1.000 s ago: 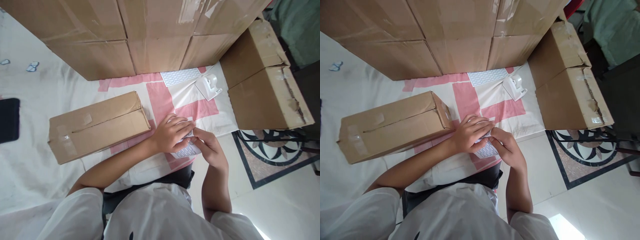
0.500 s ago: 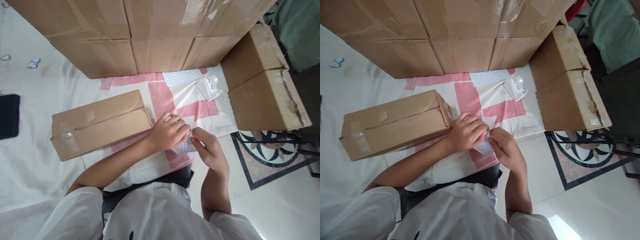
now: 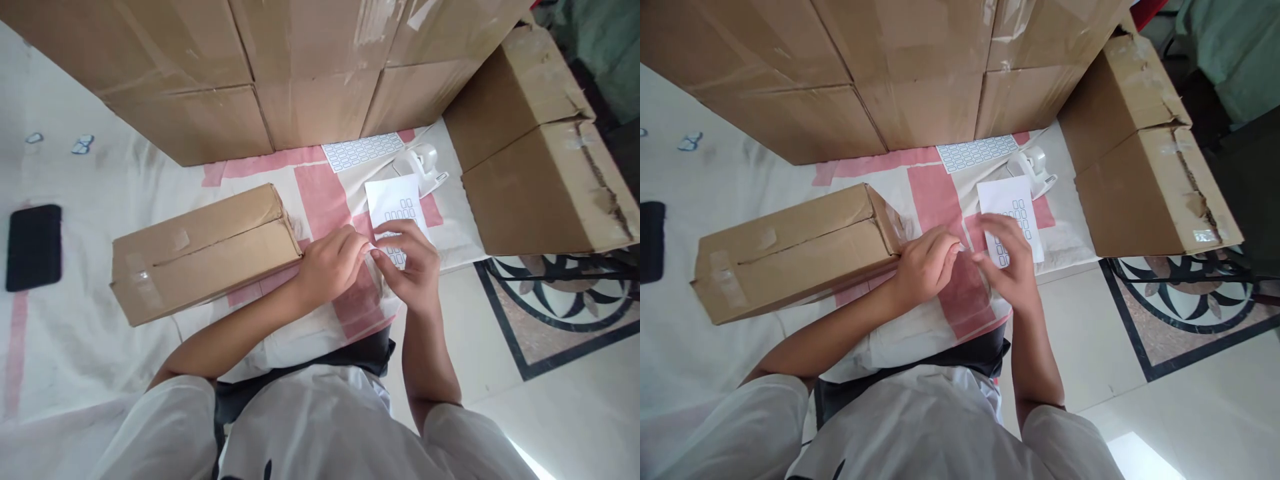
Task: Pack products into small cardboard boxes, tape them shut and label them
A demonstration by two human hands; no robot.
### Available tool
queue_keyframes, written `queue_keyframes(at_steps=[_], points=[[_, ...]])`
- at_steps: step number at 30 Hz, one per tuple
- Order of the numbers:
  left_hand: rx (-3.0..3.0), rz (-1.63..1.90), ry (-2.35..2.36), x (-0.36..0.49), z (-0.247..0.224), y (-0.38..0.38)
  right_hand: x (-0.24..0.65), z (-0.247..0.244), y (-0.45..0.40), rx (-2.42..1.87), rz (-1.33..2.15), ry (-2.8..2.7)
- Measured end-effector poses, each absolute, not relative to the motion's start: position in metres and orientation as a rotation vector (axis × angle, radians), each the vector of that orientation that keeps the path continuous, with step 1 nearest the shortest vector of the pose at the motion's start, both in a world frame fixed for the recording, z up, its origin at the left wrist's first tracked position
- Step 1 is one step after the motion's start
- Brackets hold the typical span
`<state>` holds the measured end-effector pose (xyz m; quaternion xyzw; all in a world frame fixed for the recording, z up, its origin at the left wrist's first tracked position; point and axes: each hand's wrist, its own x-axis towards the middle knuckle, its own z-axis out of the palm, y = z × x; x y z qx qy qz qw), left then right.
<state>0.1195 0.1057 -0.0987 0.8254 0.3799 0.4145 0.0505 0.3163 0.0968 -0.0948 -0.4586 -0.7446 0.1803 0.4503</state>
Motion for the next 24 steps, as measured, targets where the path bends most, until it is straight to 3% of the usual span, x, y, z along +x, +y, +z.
queue_keyframes(at_steps=[7,11,18,24], points=[[2.365,0.905,1.151,0.091,-0.067,0.056,0.276,-0.099,0.116,-1.179,0.387,-1.702],[2.537,0.874,0.884,0.048,-0.057,0.009,0.236,-0.110,0.125,-1.070,0.555,-1.910],[2.422,0.805,1.027,0.027,-0.096,-0.041,0.187,-0.128,0.068,-0.898,0.871,-1.794],[2.398,0.817,1.424,-0.018,-0.119,-0.079,0.159,-0.145,0.015,-0.954,0.862,-1.619]])
